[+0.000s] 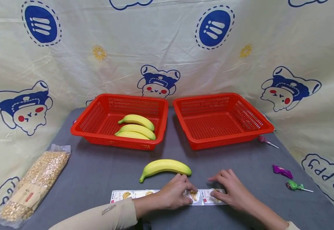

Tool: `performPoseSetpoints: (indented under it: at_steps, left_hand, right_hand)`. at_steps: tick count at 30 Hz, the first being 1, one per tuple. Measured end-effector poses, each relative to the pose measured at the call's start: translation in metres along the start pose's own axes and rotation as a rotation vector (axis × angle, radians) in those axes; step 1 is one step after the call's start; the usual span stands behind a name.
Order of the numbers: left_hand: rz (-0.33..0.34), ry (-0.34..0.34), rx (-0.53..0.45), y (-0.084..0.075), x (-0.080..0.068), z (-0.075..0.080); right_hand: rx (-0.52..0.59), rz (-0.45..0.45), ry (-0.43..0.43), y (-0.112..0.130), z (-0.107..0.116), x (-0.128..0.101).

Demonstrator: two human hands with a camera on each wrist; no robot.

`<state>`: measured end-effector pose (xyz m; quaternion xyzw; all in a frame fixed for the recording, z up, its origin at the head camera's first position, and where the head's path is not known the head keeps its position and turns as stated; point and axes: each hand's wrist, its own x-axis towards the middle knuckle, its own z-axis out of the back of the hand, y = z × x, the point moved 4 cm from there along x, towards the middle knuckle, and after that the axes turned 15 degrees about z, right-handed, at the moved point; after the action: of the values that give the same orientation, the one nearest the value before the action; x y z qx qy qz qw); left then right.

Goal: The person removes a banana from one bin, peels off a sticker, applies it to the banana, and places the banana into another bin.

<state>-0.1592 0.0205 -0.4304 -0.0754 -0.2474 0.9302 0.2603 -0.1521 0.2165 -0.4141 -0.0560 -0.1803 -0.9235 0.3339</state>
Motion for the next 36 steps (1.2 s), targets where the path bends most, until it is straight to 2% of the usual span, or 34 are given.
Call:
performPoseSetpoints:
  at_steps: [6, 13, 23, 28, 30, 34, 36]
  left_hand:
    - [0.015, 0.031, 0.002, 0.002, 0.001, -0.005]
    - [0.021, 0.058, -0.019, 0.001, -0.001, -0.005]
    - [0.009, 0.058, -0.012, 0.001, -0.002, -0.005]
    - [0.01, 0.036, 0.002, 0.0, -0.002, -0.005]
    - [0.012, 0.032, 0.007, -0.001, -0.003, -0.005]
    - [0.012, 0.03, 0.014, -0.001, -0.003, -0.004]
    - [0.0, 0.022, 0.017, 0.0, -0.003, -0.005]
  right_hand:
    - [-0.01, 0.013, 0.062, -0.01, -0.005, -0.008]
    - [0.057, -0.066, 0.16, -0.017, -0.01, -0.014]
    - [0.04, 0.013, 0.086, -0.014, -0.009, -0.017]
    - [0.026, 0.038, 0.096, -0.013, -0.01, -0.016]
    - [0.045, 0.027, 0.117, -0.013, -0.011, -0.015]
    - [0.098, 0.042, 0.103, -0.012, -0.012, -0.014]
    - [0.131, 0.021, 0.105, -0.014, -0.012, -0.014]
